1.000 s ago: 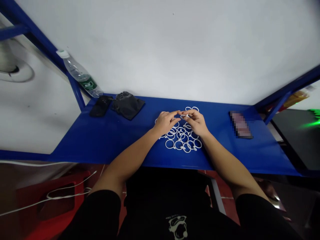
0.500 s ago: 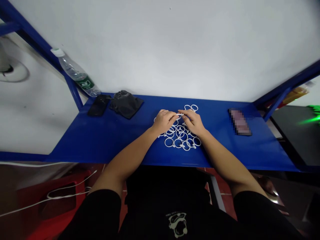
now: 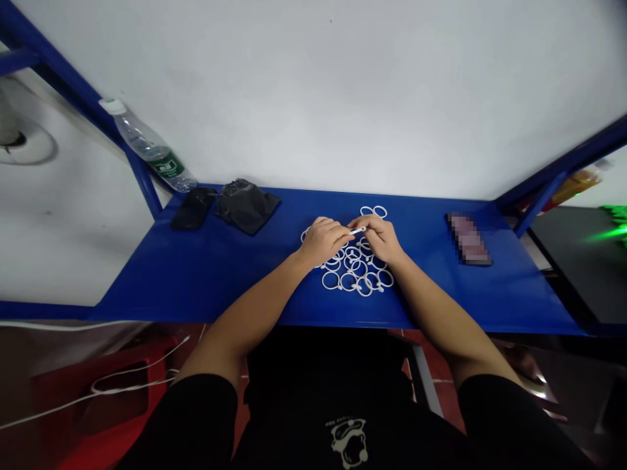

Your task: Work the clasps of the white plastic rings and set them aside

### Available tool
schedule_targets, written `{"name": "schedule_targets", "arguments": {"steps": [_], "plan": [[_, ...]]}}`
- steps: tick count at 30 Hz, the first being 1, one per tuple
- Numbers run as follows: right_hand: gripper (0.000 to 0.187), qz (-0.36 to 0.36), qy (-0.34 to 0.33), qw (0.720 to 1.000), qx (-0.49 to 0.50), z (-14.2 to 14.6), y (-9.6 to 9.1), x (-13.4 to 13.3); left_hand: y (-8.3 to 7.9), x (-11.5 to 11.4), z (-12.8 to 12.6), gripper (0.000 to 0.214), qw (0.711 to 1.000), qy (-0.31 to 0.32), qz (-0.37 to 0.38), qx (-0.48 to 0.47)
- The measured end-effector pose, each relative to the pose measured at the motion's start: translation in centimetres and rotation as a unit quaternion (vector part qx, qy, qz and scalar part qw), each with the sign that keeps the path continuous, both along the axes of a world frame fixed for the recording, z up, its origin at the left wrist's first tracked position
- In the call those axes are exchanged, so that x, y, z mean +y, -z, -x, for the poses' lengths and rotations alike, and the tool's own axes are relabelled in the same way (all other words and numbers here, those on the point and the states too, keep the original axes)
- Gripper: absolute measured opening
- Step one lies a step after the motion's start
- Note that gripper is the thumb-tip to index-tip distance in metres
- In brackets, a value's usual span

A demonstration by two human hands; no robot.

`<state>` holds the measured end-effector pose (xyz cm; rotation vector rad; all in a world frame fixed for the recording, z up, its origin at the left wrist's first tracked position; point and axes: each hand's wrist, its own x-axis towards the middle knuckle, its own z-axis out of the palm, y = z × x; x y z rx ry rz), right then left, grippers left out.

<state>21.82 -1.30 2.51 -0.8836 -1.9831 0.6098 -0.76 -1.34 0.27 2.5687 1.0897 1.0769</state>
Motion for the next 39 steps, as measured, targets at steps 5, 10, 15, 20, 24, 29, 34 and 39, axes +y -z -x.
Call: {"name": "schedule_targets", "arguments": {"steps": [5,10,15,20,24,29,34,39], "plan": [[0.030,-0.069,0.081,0.993,-0.055,-1.7,-0.3,1.2,0.4,0.7,0.1,0.021,0.995,-0.080,0.005,-0.054],[0.032,-0.060,0.271,0.955,-0.108,-5.2,0.7,3.7,1.0,1.5,0.5,0.056,0.989,-0.099,0.016,-0.112],[0.034,0.030,0.385,0.887,-0.255,-7.5,1.5,4.9,1.2,1.4,0.3,0.049,0.991,-0.058,0.012,-0.120],[0.038,0.047,0.328,0.885,-0.326,-6.6,2.1,4.8,1.1,1.3,0.2,0.030,0.989,-0.036,-0.008,-0.145],[0.042,-0.002,0.229,0.933,-0.277,-5.6,2.4,4.9,1.3,1.4,0.0,0.025,0.980,-0.032,0.026,-0.194],[0.031,-0.073,0.178,0.970,-0.148,-3.9,1.4,3.3,1.9,1.8,-0.8,0.030,0.924,0.008,0.168,-0.343],[0.034,-0.114,0.049,0.982,-0.144,-0.6,0.4,0.4,2.3,2.2,-1.1,0.041,0.852,0.050,0.290,-0.433],[0.023,-0.095,0.052,0.985,-0.131,0.5,0.6,-0.4,2.3,1.9,-1.0,0.040,0.851,0.050,0.315,-0.418]]}}
